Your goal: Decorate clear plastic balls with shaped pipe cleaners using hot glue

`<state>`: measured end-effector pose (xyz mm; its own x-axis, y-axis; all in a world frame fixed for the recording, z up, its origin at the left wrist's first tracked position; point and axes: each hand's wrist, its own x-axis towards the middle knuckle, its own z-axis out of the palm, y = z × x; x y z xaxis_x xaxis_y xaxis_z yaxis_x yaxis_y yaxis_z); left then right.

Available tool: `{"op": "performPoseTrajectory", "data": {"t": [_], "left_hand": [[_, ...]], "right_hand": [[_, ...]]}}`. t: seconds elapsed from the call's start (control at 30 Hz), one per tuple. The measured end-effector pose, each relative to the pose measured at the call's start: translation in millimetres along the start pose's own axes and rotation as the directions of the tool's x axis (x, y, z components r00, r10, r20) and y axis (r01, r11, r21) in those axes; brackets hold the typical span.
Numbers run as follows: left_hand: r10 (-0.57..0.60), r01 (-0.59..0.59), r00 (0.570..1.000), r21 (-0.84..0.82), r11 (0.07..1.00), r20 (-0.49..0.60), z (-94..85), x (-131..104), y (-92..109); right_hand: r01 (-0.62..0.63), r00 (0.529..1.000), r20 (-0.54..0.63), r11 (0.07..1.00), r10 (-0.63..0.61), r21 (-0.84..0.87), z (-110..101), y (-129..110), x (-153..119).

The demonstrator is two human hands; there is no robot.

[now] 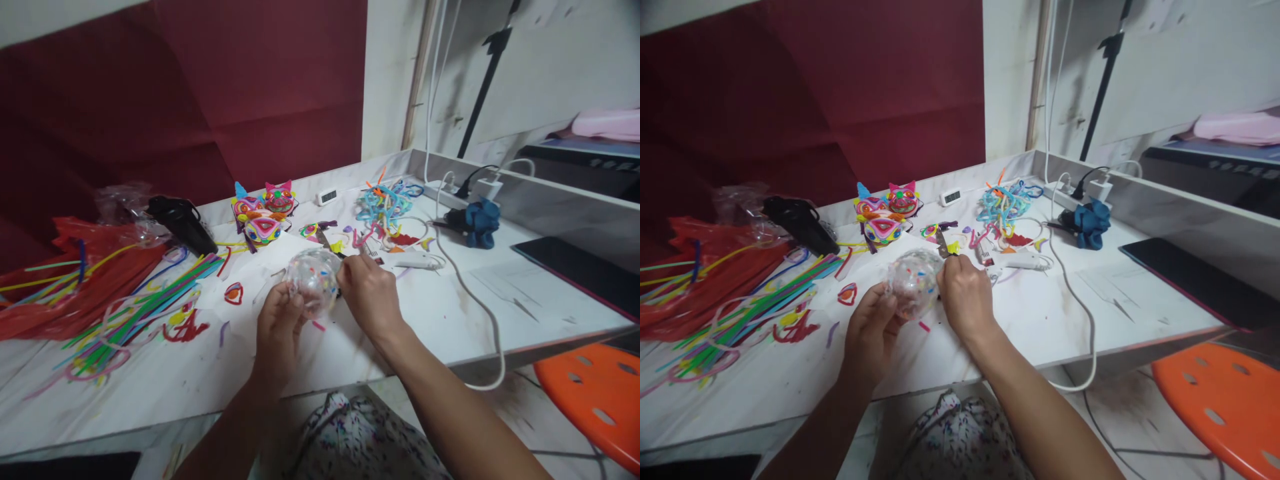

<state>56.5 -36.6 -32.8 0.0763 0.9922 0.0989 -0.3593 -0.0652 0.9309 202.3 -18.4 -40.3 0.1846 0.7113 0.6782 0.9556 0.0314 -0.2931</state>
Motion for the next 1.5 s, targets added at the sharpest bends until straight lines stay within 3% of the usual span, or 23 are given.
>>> {"op": "performPoseTrajectory", "data": {"t": [0.13, 0.27, 0.5, 0.7, 1.0, 1.17, 1.23, 1.27, 1.33, 1.4, 1.43, 1.5], "left_hand": [[-0.025, 0.029, 0.998, -0.054, 0.998, 0.065, -9.9, 9.8, 8.7], [-0.010, 0.018, 0.998, -0.122, 0.992, 0.068, -21.1, 21.4, 17.7], [-0.063, 0.049, 0.997, -0.231, 0.972, -0.055, -42.1, 49.3, 23.7], [-0.087, 0.071, 0.994, -0.229, 0.971, -0.060, -60.9, 71.8, 27.0], [-0.087, 0.081, 0.996, -0.225, 0.971, -0.018, -75.8, 99.5, 30.4], [-0.114, 0.114, 0.993, -0.216, 0.970, 0.014, -76.1, 104.6, 30.8], [-0.122, 0.129, 0.991, -0.205, 0.970, 0.048, -74.7, 102.8, 30.0], [-0.122, 0.135, 0.990, -0.202, 0.970, 0.076, -73.9, 101.4, 29.4], [-0.125, 0.148, 0.984, -0.192, 0.970, 0.128, -72.1, 98.4, 28.1], [-0.126, 0.149, 0.981, -0.160, 0.976, 0.146, -70.7, 95.5, 27.0], [-0.120, 0.138, 0.983, -0.131, 0.982, 0.142, -70.4, 94.3, 26.7], [-0.096, 0.101, 0.988, -0.031, 0.994, 0.122, -70.3, 92.2, 27.1]], "right_hand": [[-0.150, 0.972, 0.171, 0.987, 0.159, -0.060, 3.5, 4.1, 14.8], [-0.225, 0.939, 0.252, 0.972, 0.235, -0.067, 3.3, 6.4, 27.3], [-0.315, 0.891, 0.369, 0.945, 0.264, 0.084, 1.0, 12.8, 29.2], [-0.324, 0.847, 0.488, 0.932, 0.211, 0.160, 13.7, 9.2, 22.9], [-0.317, 0.876, 0.428, 0.935, 0.224, 0.160, 26.4, 2.7, 49.7], [-0.227, 0.960, 0.221, 0.937, 0.170, 0.266, 27.5, -10.7, 41.9], [-0.265, 0.954, 0.252, 0.852, 0.163, 0.452, 27.4, -17.7, 35.6], [-0.338, 0.927, 0.336, 0.760, 0.167, 0.555, 27.3, -21.1, 32.7], [-0.531, 0.828, 0.548, 0.475, 0.117, 0.702, 27.2, -27.2, 28.1], [-0.675, 0.728, 0.685, 0.151, -0.028, 0.723, 27.0, -31.3, 24.9], [-0.709, 0.700, 0.707, 0.021, -0.099, 0.705, 27.0, -32.4, 23.7], [-0.731, 0.683, 0.709, -0.136, -0.177, 0.669, 27.5, -32.9, 21.6]]}}
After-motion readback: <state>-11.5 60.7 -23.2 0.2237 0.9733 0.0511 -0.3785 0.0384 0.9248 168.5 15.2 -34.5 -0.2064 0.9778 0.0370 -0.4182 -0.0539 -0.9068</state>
